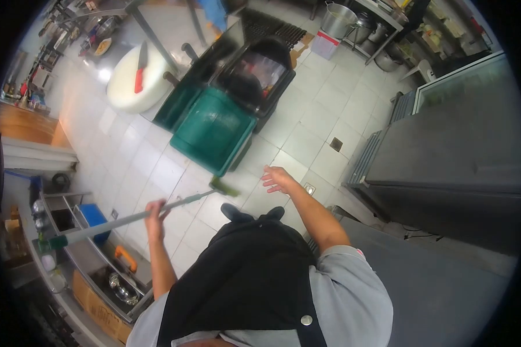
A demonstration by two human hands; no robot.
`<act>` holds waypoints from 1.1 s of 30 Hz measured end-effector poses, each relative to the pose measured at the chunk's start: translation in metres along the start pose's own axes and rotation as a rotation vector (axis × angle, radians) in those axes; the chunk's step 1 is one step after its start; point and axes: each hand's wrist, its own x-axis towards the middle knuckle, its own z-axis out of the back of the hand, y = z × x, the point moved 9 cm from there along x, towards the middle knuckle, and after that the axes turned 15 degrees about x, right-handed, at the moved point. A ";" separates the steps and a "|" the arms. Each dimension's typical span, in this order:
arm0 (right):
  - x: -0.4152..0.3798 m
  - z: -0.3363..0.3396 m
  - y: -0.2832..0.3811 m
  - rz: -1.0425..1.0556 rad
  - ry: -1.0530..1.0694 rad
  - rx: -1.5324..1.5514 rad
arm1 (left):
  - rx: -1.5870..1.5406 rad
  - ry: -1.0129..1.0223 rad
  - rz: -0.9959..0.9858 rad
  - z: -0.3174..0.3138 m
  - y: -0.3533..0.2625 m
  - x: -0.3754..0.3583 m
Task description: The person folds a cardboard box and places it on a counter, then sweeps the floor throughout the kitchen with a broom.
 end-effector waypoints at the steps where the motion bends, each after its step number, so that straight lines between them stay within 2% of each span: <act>1: 0.013 0.005 -0.005 -0.014 -0.018 0.031 | -0.098 -0.042 0.003 0.016 -0.020 -0.010; 4: 0.049 -0.005 -0.002 -0.002 -0.011 0.116 | -0.162 -0.102 0.003 0.056 -0.059 -0.017; 6: 0.078 -0.013 0.007 0.013 0.013 0.158 | -0.104 -0.096 0.033 0.070 -0.059 -0.009; 9: 0.134 -0.030 0.029 0.029 0.037 0.220 | 0.065 -0.134 0.124 0.067 -0.060 -0.006; 13: 0.198 -0.039 0.054 0.055 -0.102 0.355 | 0.119 -0.196 0.144 0.064 -0.035 -0.013; 16: 0.234 -0.037 0.056 0.062 -0.170 0.472 | 0.116 -0.245 0.179 0.049 -0.043 -0.036; 21: 0.253 -0.048 0.076 0.015 -0.134 0.553 | 0.088 -0.334 0.202 0.025 -0.037 -0.067; 24: 0.275 -0.049 0.069 -0.013 -0.048 0.624 | 0.080 -0.295 0.162 0.016 -0.030 -0.071; 30: 0.282 -0.044 0.056 0.016 0.017 0.698 | 0.100 -0.345 0.182 -0.004 -0.044 -0.080; 33: 0.282 -0.042 0.056 0.059 0.020 0.639 | 0.082 -0.344 0.176 0.006 -0.037 -0.082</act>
